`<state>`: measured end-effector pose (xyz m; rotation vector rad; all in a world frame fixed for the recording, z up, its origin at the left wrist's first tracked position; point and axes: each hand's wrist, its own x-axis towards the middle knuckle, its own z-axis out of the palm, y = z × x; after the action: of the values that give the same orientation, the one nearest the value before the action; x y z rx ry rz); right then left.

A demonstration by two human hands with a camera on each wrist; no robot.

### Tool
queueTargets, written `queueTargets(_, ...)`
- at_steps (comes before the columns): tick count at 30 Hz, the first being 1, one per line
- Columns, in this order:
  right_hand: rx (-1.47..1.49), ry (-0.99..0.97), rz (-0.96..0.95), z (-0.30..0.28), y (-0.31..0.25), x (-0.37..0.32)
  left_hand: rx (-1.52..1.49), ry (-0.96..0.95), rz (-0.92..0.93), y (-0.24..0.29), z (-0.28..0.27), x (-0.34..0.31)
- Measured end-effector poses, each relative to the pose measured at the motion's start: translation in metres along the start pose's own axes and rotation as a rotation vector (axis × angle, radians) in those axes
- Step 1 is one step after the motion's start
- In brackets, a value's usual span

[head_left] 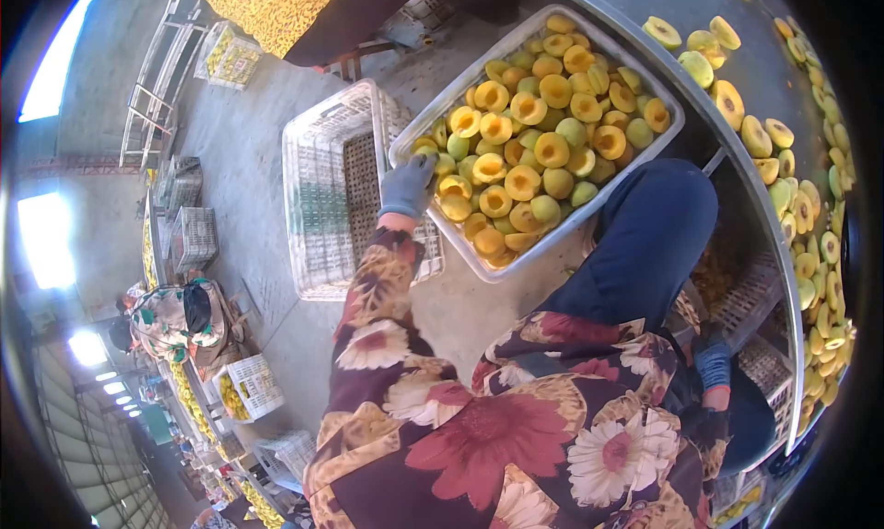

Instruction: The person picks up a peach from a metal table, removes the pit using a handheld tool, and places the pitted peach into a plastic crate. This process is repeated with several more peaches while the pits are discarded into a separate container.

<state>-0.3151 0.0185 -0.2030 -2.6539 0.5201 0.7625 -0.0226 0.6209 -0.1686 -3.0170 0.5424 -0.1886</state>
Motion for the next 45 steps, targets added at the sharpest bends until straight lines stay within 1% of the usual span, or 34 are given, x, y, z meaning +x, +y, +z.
queueTargets(1, -0.003, 0.000, 0.027, 0.003, 0.004, 0.001, -0.059, -0.144, -0.015, -0.003, -0.004, 0.000)
queueTargets(4, 0.185, -0.101, 0.151, -0.031, -0.045, -0.012, -0.085, -0.449, -0.185, -0.008, -0.027, 0.005)
queueTargets(5, 0.171, -0.102, 0.126, -0.030, -0.047, -0.010, -0.163, -0.444, -0.225, -0.009, -0.029, 0.007)
queueTargets(6, 0.155, -0.103, 0.101, -0.028, -0.047, -0.009, -0.175, -0.423, -0.224, -0.008, -0.027, 0.008)
queueTargets(8, 0.064, -0.055, -0.024, -0.013, -0.035, -0.004, -0.201, -0.375, -0.213, 0.001, -0.019, 0.016)
queueTargets(9, -0.012, -0.008, -0.121, 0.009, -0.007, 0.004, -0.201, -0.358, -0.216, 0.006, -0.016, 0.024)
queueTargets(10, -0.089, 0.038, -0.216, 0.013, -0.002, 0.006, -0.190, -0.394, -0.204, 0.004, -0.014, 0.032)
queueTargets(12, -0.011, 0.050, -0.169, 0.020, 0.011, 0.004, -0.165, -0.473, -0.185, -0.002, -0.012, 0.038)
queueTargets(13, 0.030, 0.053, -0.150, 0.018, 0.009, 0.003, -0.193, -0.553, -0.196, 0.000, -0.030, 0.040)
queueTargets(16, -0.063, -0.012, -0.069, 0.007, -0.001, 0.004, -0.329, -0.465, -0.267, -0.035, -0.015, 0.035)
queueTargets(17, -0.036, -0.025, -0.031, 0.004, -0.008, 0.001, -0.513, -0.292, -0.443, -0.041, -0.012, 0.036)
queueTargets(20, 0.030, -0.055, 0.084, -0.011, -0.031, -0.009, -1.258, 0.124, -0.929, -0.050, -0.002, 0.054)
queueTargets(21, 0.048, -0.061, 0.125, -0.019, -0.040, -0.012, -1.344, 0.170, -0.972, -0.047, 0.003, 0.062)
queueTargets(24, 0.180, -0.138, 0.292, -0.057, -0.089, -0.026, -1.420, 0.209, -0.884, -0.036, 0.036, 0.085)
queueTargets(25, 0.184, -0.112, 0.268, -0.051, -0.079, -0.026, -0.905, 0.220, -0.688, -0.040, 0.064, 0.087)
queueTargets(26, 0.188, -0.086, 0.244, -0.044, -0.070, -0.026, -0.700, 0.142, -0.644, -0.036, 0.069, 0.089)
queueTargets(27, 0.138, 0.002, 0.131, -0.009, -0.024, -0.018, -0.497, 0.068, -0.596, -0.030, 0.070, 0.089)
queueTargets(28, 0.087, 0.092, 0.018, 0.009, 0.003, -0.013, -0.295, -0.002, -0.541, -0.024, 0.071, 0.090)
queueTargets(29, 0.120, 0.043, 0.089, -0.007, -0.016, -0.017, -0.384, 0.073, -0.552, -0.014, 0.059, 0.088)
queueTargets(31, 0.188, -0.067, 0.228, -0.034, -0.055, -0.025, -0.525, 0.246, -0.558, -0.017, 0.070, 0.093)
queueTargets(32, 0.151, -0.030, 0.150, -0.025, -0.044, -0.022, -0.595, 0.333, -0.563, -0.010, 0.059, 0.095)
queueTargets(33, 0.112, 0.005, 0.071, -0.012, -0.025, -0.019, -0.561, 0.309, -0.588, -0.003, 0.048, 0.096)
queueTargets(34, 0.070, 0.040, -0.009, -0.006, -0.017, -0.018, -0.452, 0.319, -0.529, 0.000, 0.053, 0.096)
queueTargets(36, 0.099, 0.015, -0.008, 0.002, -0.008, -0.015, -0.238, 0.345, -0.397, 0.005, 0.062, 0.105)
queueTargets(37, 0.116, 0.007, -0.004, 0.003, -0.005, -0.013, -0.294, 0.143, -0.466, 0.010, 0.066, 0.106)
queueTargets(40, 0.078, 0.043, -0.001, -0.005, -0.016, -0.019, -0.138, 0.137, -0.494, 0.015, 0.071, 0.107)
queueTargets(43, 0.129, 0.081, 0.103, 0.021, 0.002, -0.011, -0.196, 0.111, -0.559, 0.014, 0.072, 0.110)
queueTargets(45, -0.019, 0.084, 0.005, 0.029, 0.014, -0.008, -0.178, 0.103, -0.578, 0.017, 0.069, 0.110)
